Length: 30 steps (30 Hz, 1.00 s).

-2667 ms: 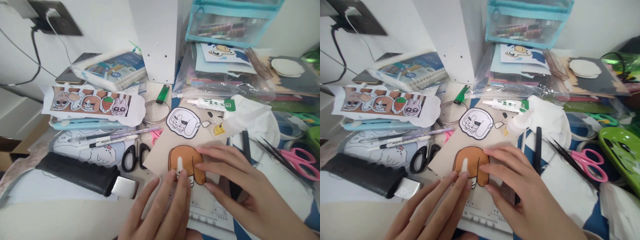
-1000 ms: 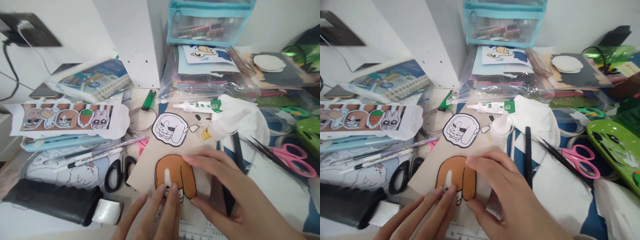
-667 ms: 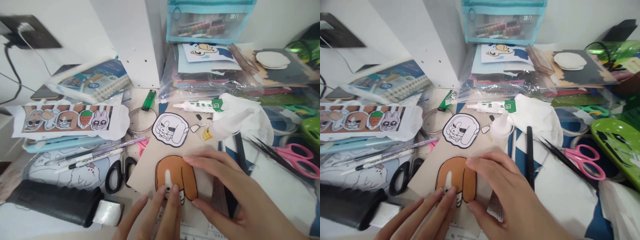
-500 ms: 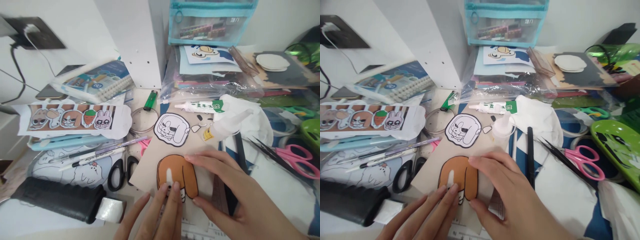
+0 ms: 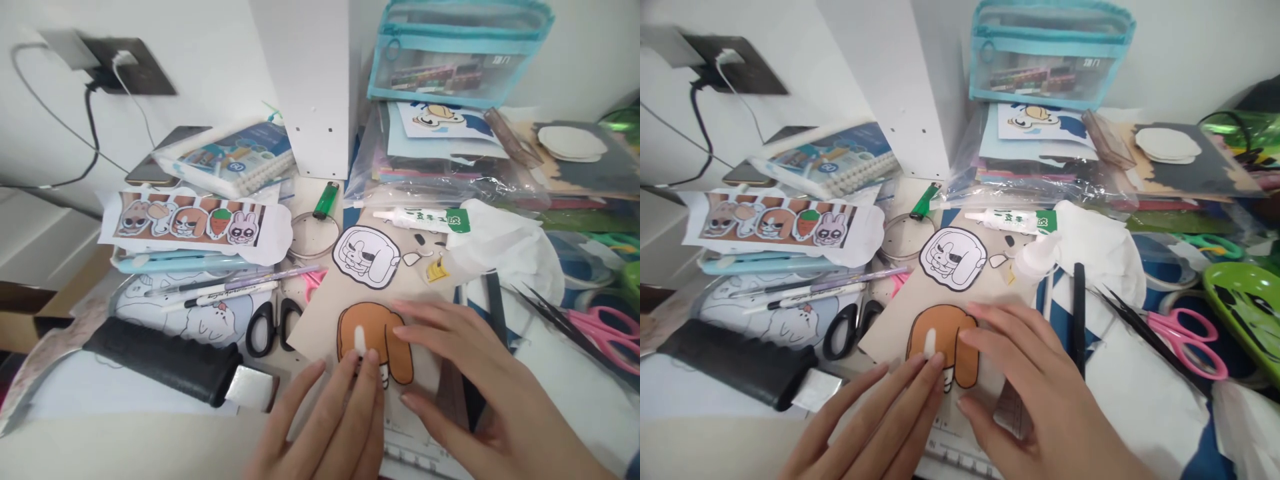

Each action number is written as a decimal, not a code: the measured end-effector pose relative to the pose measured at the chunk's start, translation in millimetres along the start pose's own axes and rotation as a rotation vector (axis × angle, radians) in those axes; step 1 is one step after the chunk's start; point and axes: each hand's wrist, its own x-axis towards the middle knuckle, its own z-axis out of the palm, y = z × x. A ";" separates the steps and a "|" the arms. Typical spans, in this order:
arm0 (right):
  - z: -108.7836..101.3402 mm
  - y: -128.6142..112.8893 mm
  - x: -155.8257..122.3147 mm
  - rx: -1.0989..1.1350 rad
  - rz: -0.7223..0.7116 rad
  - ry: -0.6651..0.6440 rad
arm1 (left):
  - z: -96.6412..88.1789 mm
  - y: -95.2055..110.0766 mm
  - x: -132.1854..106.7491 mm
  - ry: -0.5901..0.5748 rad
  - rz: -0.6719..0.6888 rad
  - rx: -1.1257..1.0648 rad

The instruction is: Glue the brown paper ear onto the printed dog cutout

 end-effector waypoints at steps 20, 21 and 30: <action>3.7 0.4 -2.4 -0.082 -0.118 -0.027 | 1.2 5.5 -5.6 0.023 -0.140 -0.013; 4.0 0.6 -2.3 -0.081 -0.112 -0.031 | 1.1 5.3 -6.4 0.014 -0.145 -0.020; 4.6 0.8 -0.2 -0.057 -0.084 -0.046 | 2.5 6.9 -10.0 0.058 -0.157 -0.011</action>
